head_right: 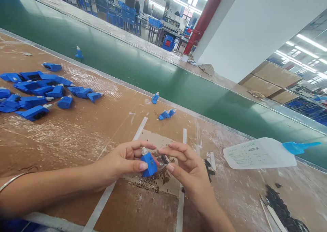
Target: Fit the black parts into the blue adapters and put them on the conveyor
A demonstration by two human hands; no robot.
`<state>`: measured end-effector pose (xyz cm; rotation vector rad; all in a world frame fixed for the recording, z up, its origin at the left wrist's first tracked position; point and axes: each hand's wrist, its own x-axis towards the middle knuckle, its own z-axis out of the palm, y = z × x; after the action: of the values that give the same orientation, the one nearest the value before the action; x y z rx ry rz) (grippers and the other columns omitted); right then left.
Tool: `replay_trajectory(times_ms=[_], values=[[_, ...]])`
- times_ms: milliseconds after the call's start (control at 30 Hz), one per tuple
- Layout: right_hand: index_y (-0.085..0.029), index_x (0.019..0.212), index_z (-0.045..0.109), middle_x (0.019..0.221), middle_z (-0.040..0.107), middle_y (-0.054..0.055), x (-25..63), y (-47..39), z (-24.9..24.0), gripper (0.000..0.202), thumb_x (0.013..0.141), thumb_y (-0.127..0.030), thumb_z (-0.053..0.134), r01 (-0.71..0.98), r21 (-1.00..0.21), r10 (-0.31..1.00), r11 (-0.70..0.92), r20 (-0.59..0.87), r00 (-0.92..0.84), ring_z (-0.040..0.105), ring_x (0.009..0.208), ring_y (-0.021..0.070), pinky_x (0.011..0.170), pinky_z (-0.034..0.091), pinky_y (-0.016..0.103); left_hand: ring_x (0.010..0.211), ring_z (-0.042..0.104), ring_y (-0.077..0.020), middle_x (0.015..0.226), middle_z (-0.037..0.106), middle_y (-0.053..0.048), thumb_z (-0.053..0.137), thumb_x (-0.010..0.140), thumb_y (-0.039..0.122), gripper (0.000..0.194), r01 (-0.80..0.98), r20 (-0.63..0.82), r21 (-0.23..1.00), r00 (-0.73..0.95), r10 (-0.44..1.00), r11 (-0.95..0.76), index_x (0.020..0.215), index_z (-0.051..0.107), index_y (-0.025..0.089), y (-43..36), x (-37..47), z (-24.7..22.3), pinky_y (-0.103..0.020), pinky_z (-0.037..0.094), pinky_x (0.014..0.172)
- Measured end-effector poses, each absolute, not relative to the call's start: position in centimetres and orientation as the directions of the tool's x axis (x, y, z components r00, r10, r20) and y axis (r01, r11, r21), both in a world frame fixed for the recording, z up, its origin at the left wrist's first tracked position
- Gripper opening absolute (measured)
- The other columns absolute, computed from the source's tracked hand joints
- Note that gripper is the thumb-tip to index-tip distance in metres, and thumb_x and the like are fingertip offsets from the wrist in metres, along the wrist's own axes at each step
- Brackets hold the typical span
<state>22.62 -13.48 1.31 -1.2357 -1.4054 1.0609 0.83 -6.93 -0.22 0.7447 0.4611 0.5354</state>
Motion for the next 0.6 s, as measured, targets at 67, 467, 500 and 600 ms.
replay_trajectory(times_ms=[67,467,500,600], values=[[-0.029,0.114,0.061,0.111,0.078,0.008,22.3,-13.5,1.2,0.034,0.086,-0.044,0.073,0.069,-0.994,0.993,0.086,0.080,-0.087,0.074,0.104,0.0243,0.081,0.063,0.037,0.087,0.069,-0.0148,0.098,0.075,-0.005,0.092,0.066,0.028,0.068,-0.300,-0.188,0.703,0.796,0.576,0.645,0.123,0.056,0.018,-7.3,0.9,-0.3,-0.029,0.049,0.085],[-0.029,0.091,0.060,0.106,0.080,0.003,21.1,-14.3,1.6,0.018,0.085,-0.035,0.076,0.075,-0.991,0.987,0.114,0.105,-0.118,0.068,0.117,0.0220,0.092,0.061,0.039,0.078,0.064,-0.0107,0.095,0.072,-0.003,0.095,0.063,0.035,0.085,-0.317,-0.150,0.659,0.833,0.532,0.682,0.132,0.048,0.019,-7.9,0.9,-0.3,-0.026,0.048,0.079],[-0.030,0.092,0.062,0.107,0.079,0.003,21.0,-14.3,1.7,0.016,0.086,-0.035,0.075,0.118,-0.983,0.985,0.137,0.122,-0.124,0.068,0.116,0.0219,0.094,0.061,0.040,0.080,0.065,-0.0112,0.097,0.072,-0.004,0.095,0.063,0.035,0.084,-0.315,-0.155,0.662,0.830,0.536,0.680,0.131,0.049,0.020,-8.0,0.9,-0.2,-0.026,0.048,0.080],[-0.032,0.097,0.070,0.109,0.079,0.002,20.8,-14.4,2.3,0.008,0.090,-0.033,0.071,0.274,-0.930,0.965,0.246,0.208,-0.160,0.069,0.116,0.0220,0.096,0.060,0.043,0.081,0.066,-0.0122,0.100,0.072,-0.005,0.094,0.062,0.034,0.083,-0.302,-0.185,0.669,0.817,0.546,0.679,0.131,0.051,0.020,-8.0,0.8,-0.2,-0.026,0.048,0.079]])
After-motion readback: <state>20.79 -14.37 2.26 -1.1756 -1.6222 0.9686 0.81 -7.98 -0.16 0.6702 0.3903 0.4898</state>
